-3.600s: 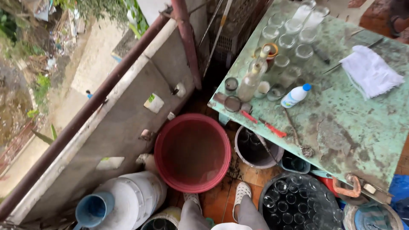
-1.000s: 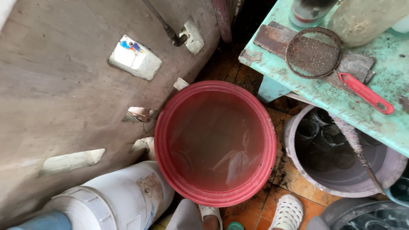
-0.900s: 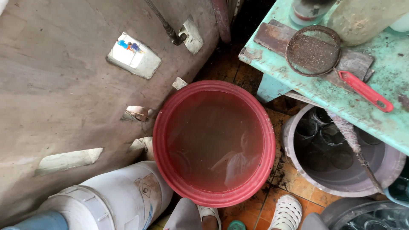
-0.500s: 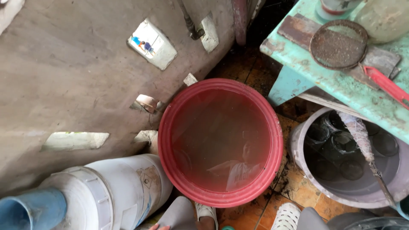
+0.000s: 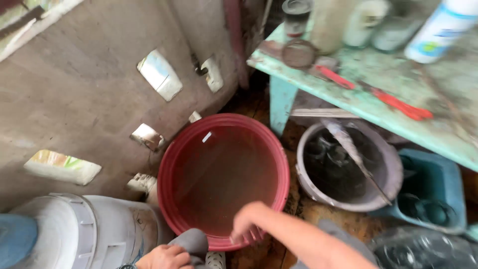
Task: Cleaning a glass jar by scrubbing the interior with a small tool and rinsing it in a basin of water.
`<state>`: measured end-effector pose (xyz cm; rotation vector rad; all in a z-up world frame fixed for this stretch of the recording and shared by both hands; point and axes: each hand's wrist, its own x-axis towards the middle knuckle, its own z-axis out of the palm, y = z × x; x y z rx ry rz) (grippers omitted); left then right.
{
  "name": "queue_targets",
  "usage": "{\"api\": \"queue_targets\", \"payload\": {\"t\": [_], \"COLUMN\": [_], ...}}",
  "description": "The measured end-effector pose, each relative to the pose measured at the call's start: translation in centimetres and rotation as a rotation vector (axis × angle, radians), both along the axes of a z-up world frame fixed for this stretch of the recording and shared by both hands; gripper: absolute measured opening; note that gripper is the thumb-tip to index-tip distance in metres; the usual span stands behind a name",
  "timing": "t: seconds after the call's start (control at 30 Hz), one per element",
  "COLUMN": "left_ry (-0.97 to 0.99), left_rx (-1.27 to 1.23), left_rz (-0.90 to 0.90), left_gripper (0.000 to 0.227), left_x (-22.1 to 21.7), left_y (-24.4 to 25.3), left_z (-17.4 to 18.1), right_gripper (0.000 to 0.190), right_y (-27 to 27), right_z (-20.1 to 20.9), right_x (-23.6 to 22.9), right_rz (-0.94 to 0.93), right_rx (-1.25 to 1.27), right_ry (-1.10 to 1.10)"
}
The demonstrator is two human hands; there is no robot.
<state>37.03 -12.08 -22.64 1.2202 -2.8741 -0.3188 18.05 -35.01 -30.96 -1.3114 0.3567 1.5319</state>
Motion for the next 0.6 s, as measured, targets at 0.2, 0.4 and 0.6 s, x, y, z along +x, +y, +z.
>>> {"api": "queue_targets", "payload": {"t": [0.2, 0.4, 0.6], "left_ry": [-0.181, -0.048, -0.334], "left_rx": [-0.108, 0.117, 0.07], "left_rz": [0.08, 0.487, 0.554], "left_gripper": [0.004, 0.029, 0.037], "left_x": [-1.4, -3.7, -7.9], "left_y": [-2.2, -2.8, -2.7], "left_z": [-0.1, -0.1, 3.9], "right_gripper": [0.036, 0.022, 0.056], "right_y": [-4.3, -3.3, 3.3], "right_z": [25.6, 18.3, 12.7], "right_x": [-9.6, -22.7, -31.7], "right_rz": [-0.166, -0.818, -1.409], "right_rx": [-0.738, -1.259, -1.05], "right_ry": [-0.871, -1.292, -0.898]}}
